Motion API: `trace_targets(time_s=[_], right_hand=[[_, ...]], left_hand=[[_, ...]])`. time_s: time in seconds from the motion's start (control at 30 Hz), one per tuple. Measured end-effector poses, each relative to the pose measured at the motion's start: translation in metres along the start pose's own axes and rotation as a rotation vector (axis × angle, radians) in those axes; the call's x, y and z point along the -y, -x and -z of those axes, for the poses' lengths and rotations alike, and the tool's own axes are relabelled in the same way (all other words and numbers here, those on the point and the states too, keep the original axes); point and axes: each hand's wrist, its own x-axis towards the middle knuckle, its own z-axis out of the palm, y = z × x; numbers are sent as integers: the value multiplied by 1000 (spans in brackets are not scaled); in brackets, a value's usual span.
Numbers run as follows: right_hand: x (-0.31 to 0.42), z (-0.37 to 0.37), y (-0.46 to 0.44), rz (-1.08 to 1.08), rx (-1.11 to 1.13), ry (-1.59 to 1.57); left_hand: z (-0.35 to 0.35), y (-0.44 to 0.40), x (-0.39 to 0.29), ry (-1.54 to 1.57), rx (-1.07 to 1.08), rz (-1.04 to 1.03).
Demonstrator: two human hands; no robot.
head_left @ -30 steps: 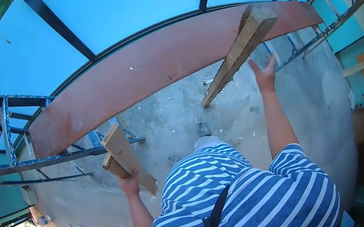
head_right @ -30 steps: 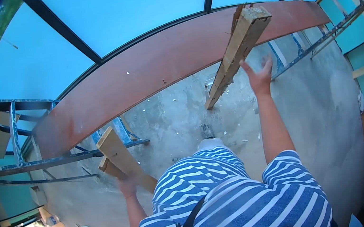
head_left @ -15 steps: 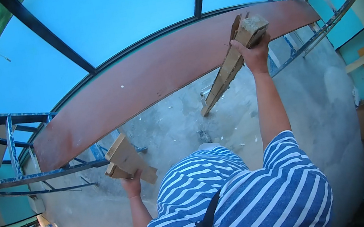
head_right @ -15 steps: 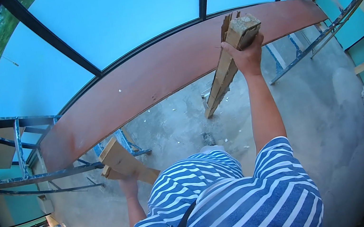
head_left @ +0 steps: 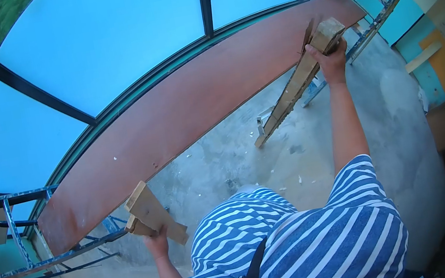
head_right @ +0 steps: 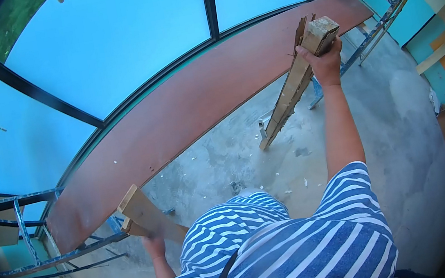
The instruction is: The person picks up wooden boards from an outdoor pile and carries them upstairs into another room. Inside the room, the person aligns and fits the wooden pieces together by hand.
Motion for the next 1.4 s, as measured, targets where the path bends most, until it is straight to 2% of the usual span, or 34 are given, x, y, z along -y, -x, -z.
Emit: trace_targets(time_s=[0.03, 0.13, 0.2, 0.4, 0.53, 0.63, 0.73, 0.83, 0.93, 1.0, 1.07, 1.1, 1.13, 1.2, 1.27, 1.33, 1.4], right_hand=[[-10, 5, -8, -2, -7, 14], [-34, 18, -30, 56, -23, 85], [-40, 27, -42, 43, -25, 100], [-60, 46, -86, 54, -50, 13], [-99, 51, -106, 19, -45, 97], [-127, 44, -121, -12, -46, 49], [-123, 37, -126, -18, -69, 95], [-136, 40, -129, -25, -53, 91], [-142, 42, -127, -68, 5, -45], [-146, 44, -127, -97, 53, -62], [-155, 48, -128, -25, 35, -41], [-152, 49, -124, -55, 17, -131], [-144, 49, -122, 28, -21, -7], [-142, 51, -107, 111, -236, 223], [-110, 42, -74, 237, -239, 292], [-83, 5, -33, 202, 53, -205], [-28, -38, 17, -19, 458, -259]], left_hand=[[-2, -2, -9, -68, 4, -29], [-10, -4, -31, 42, 41, 23], [-19, -13, -10, 45, 68, 22], [-47, -35, -11, 77, 153, 8], [-72, -36, -49, 163, 172, 71], [-89, -34, -92, -48, 177, 32], [-119, -35, -92, 199, 130, 79], [-140, -33, -114, 80, 128, 112], [-162, -31, -118, 244, 119, 84], [-170, -31, -119, 227, 140, 109], [-181, -34, -93, 303, 152, 101], [-180, -34, -102, 254, 151, 117], [-181, -35, -113, 204, 150, 135], [-181, -40, -123, 134, 111, 176], [-196, -43, -113, 185, 104, 167], [-196, -52, -125, 56, 193, 163], [-209, -60, -111, 166, 256, 128]])
